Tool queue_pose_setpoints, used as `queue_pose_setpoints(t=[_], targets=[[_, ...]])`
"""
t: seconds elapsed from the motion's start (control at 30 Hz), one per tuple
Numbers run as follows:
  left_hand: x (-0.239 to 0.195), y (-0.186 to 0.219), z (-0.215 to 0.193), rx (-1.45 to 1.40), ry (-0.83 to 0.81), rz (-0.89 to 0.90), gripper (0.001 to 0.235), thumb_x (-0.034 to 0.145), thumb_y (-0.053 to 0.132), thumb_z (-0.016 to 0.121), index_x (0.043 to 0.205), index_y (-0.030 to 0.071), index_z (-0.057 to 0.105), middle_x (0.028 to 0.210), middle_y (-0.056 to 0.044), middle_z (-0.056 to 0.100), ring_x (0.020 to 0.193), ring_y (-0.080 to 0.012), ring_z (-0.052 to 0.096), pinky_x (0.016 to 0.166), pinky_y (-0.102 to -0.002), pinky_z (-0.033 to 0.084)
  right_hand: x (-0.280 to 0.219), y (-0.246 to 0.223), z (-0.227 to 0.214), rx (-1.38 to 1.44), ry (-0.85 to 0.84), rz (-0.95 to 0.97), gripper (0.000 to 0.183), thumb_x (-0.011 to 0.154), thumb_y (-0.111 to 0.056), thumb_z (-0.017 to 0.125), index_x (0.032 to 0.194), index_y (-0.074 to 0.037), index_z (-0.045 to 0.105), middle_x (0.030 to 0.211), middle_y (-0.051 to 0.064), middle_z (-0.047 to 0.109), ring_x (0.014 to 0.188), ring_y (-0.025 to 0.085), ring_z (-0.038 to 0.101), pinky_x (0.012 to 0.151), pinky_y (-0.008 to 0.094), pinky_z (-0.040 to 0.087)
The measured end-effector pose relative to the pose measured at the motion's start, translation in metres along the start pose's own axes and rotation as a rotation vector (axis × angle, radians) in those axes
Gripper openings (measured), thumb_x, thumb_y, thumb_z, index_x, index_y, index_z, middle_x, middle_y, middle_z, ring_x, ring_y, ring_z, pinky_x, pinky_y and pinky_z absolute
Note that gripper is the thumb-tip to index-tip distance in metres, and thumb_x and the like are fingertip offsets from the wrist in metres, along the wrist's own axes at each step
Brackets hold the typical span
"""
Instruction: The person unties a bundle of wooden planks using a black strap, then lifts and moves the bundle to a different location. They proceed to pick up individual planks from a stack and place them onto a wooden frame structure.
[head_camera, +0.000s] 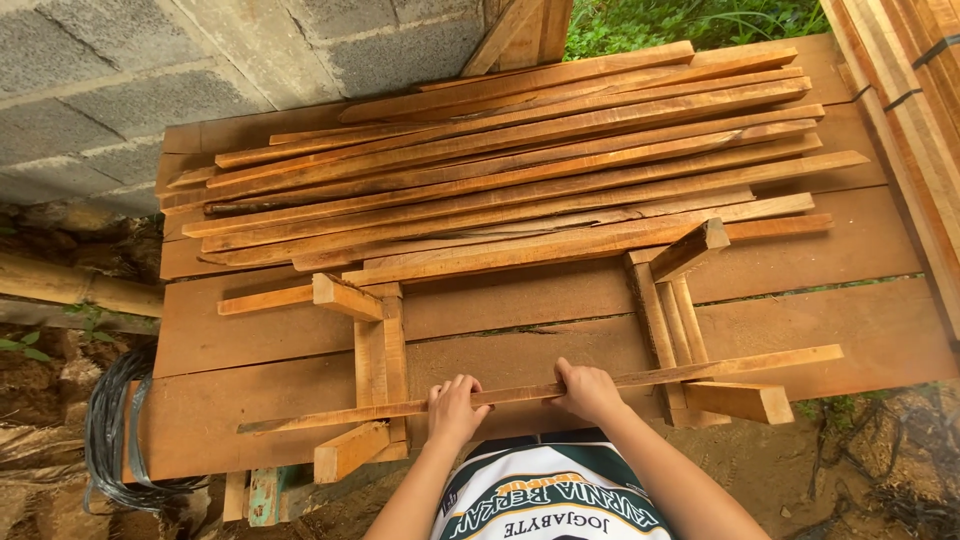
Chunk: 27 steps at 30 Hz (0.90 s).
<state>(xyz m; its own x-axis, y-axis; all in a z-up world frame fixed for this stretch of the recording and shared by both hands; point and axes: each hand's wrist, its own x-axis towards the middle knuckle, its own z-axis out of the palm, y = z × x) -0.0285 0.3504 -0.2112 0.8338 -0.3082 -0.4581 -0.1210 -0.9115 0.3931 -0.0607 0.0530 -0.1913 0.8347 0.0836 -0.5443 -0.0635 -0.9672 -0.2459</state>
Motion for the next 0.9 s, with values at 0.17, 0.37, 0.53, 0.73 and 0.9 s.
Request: queue_pose_setpoints(t=[0.17, 0.37, 0.53, 0.73, 0.9], targets=[[-0.016, 0.008, -0.027, -0.020, 0.062, 0.058, 0.039, 0.080, 0.043, 0.081, 0.106, 0.026, 0.057, 0.110, 0.007, 0.060, 0.117, -0.0170, 0.059, 0.110, -0.043, 0.038, -0.022, -0.021, -0.020, 0.043, 0.173, -0.076, 0.044, 0.084, -0.059, 0.071, 0.111, -0.028, 0.055, 0.101, -0.005, 0.070, 0.105, 0.017, 0.068, 0.088, 0.034, 0.050], [-0.017, 0.019, -0.054, -0.018, -0.061, 0.048, 0.048, 0.086, 0.046, 0.076, 0.125, 0.023, 0.059, 0.121, 0.004, 0.064, 0.122, -0.0201, 0.059, 0.109, -0.043, 0.041, -0.024, -0.026, -0.011, 0.053, 0.387, -0.161, 0.042, 0.080, -0.057, 0.077, 0.107, -0.027, 0.065, 0.102, -0.007, 0.060, 0.103, 0.016, 0.058, 0.089, 0.032, 0.046], [-0.010, 0.014, -0.049, -0.016, -0.123, 0.030, 0.043, 0.084, 0.044, 0.077, 0.121, 0.025, 0.068, 0.119, 0.005, 0.067, 0.119, -0.0210, 0.060, 0.104, -0.042, 0.044, -0.023, -0.026, -0.017, 0.056, 0.270, -0.124, 0.042, 0.077, -0.054, 0.079, 0.107, -0.029, 0.063, 0.105, -0.007, 0.059, 0.108, 0.017, 0.057, 0.091, 0.035, 0.047], [-0.007, 0.012, -0.050, -0.047, -0.171, -0.033, 0.045, 0.083, 0.053, 0.076, 0.119, 0.028, 0.066, 0.119, 0.005, 0.067, 0.123, -0.0207, 0.059, 0.106, -0.041, 0.042, -0.027, -0.028, -0.035, 0.114, 0.124, -0.080, 0.048, 0.089, -0.067, 0.062, 0.109, -0.024, 0.071, 0.102, 0.000, 0.074, 0.106, 0.021, 0.068, 0.097, 0.040, 0.046], [-0.009, 0.009, -0.047, -0.002, -0.204, -0.029, 0.047, 0.092, 0.061, 0.061, 0.120, 0.024, 0.067, 0.116, -0.001, 0.072, 0.120, -0.0235, 0.063, 0.106, -0.041, 0.039, -0.018, -0.025, -0.029, 0.150, 0.034, -0.022, 0.055, 0.087, -0.072, 0.060, 0.111, -0.024, 0.073, 0.104, 0.000, 0.076, 0.109, 0.021, 0.068, 0.100, 0.040, 0.045]])
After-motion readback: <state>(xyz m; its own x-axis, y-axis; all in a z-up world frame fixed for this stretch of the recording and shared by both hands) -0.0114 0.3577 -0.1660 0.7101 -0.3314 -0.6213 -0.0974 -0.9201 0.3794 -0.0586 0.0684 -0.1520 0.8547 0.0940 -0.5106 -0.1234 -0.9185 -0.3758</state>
